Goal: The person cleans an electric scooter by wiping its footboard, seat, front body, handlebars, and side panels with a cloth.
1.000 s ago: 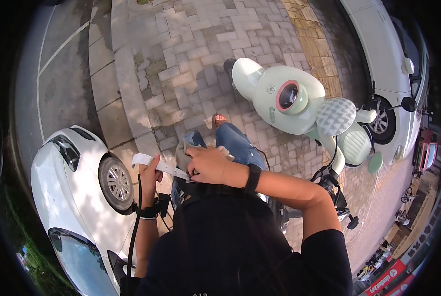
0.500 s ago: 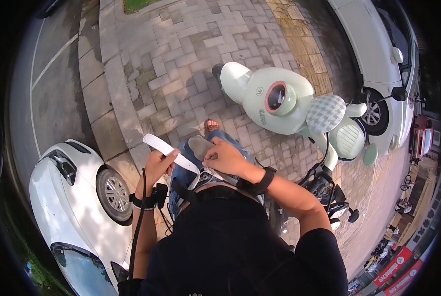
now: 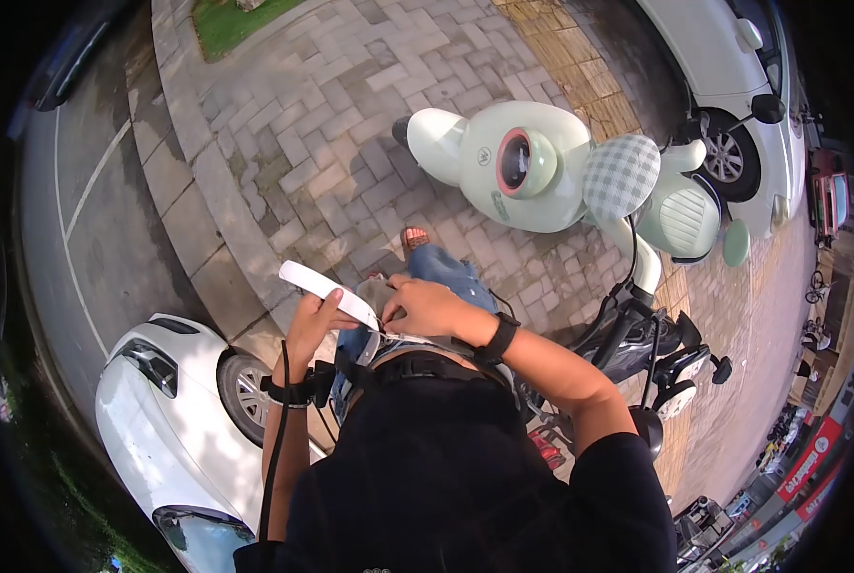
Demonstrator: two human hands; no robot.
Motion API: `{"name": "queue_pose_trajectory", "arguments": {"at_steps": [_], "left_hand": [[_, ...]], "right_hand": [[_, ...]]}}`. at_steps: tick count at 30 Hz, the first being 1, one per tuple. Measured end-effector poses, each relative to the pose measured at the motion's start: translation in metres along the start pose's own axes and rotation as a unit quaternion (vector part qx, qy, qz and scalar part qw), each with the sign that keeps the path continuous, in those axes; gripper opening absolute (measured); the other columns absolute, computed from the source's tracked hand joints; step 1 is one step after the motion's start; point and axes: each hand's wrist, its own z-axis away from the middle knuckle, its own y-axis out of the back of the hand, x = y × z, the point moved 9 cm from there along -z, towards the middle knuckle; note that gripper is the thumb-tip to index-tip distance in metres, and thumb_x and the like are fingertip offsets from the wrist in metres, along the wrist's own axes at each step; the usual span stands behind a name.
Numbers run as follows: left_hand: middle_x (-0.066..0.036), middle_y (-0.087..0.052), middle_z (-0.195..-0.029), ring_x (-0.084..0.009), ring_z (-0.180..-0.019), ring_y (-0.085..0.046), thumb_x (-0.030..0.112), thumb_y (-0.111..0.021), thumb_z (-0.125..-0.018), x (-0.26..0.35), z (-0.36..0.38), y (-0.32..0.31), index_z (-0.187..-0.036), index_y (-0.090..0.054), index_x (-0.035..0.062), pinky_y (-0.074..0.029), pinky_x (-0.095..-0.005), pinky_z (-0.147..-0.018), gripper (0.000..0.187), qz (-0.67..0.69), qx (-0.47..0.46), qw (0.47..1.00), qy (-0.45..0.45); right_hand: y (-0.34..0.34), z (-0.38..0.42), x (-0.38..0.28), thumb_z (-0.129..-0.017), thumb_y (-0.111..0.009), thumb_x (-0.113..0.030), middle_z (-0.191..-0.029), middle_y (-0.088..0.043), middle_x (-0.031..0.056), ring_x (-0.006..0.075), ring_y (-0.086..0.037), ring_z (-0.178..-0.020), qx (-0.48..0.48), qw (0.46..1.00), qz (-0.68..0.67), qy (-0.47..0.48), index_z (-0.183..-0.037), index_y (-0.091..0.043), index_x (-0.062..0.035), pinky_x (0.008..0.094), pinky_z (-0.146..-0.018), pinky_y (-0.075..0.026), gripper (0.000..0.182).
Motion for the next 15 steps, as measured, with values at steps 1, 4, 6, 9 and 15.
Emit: {"name": "queue_pose_trajectory", "arguments": {"at_steps": [1,4,6,9,15], "left_hand": [[-0.019,-0.062,-0.094,-0.0273,-0.081,-0.067,0.019,-0.046,-0.095,0.0,-0.001,-0.002,-0.109,-0.048,-0.0109,-0.058,-0.0313,-0.067,0.033,-0.003,-0.002,1.0,0.001],[-0.019,-0.062,-0.093,-0.0265,-0.079,-0.067,0.019,-0.046,-0.095,0.002,-0.003,-0.008,-0.107,-0.049,-0.0111,-0.058,-0.0306,-0.066,0.032,-0.014,0.0,1.0,-0.003],[-0.019,-0.063,-0.092,-0.0247,-0.076,-0.067,0.019,-0.046,-0.095,0.009,-0.004,-0.013,-0.105,-0.05,-0.0108,-0.057,-0.0297,-0.064,0.032,-0.047,-0.001,0.999,-0.025],[-0.017,-0.063,-0.089,-0.022,-0.074,-0.066,0.019,-0.048,-0.094,0.011,-0.005,-0.015,-0.102,-0.053,-0.011,-0.057,-0.028,-0.063,0.032,-0.076,-0.001,0.996,-0.043],[-0.012,-0.065,-0.079,-0.0162,-0.067,-0.065,0.022,-0.048,-0.095,0.025,-0.009,-0.024,-0.098,-0.06,-0.0076,-0.053,-0.0245,-0.057,0.032,-0.152,-0.007,0.985,-0.081]], "right_hand": [[0.001,0.0,0.002,-0.073,-0.067,-0.025,-0.109,-0.054,0.0169,0.0313,-0.058,-0.089,0.003,1.0,-0.002,-0.001,-0.083,-0.072,-0.0132,0.0344,-0.075,-0.046,0.017],[-0.001,0.0,0.005,-0.071,-0.067,-0.027,-0.118,-0.053,0.0155,0.0303,-0.058,-0.098,-0.014,0.999,0.019,-0.023,-0.084,-0.072,-0.0153,0.0357,-0.078,-0.047,0.018],[-0.002,-0.002,0.008,-0.072,-0.066,-0.026,-0.118,-0.053,0.0157,0.0303,-0.058,-0.099,-0.006,0.999,0.023,-0.022,-0.084,-0.072,-0.0151,0.0355,-0.079,-0.047,0.017],[-0.001,-0.003,0.009,-0.072,-0.066,-0.026,-0.117,-0.054,0.0156,0.03,-0.058,-0.098,-0.008,0.999,0.029,-0.028,-0.083,-0.072,-0.0148,0.0352,-0.078,-0.047,0.017],[-0.007,-0.007,0.014,-0.073,-0.066,-0.025,-0.108,-0.054,0.0209,0.0334,-0.058,-0.093,-0.046,0.998,-0.026,-0.036,-0.082,-0.072,-0.0107,0.0349,-0.077,-0.045,0.018]]}}
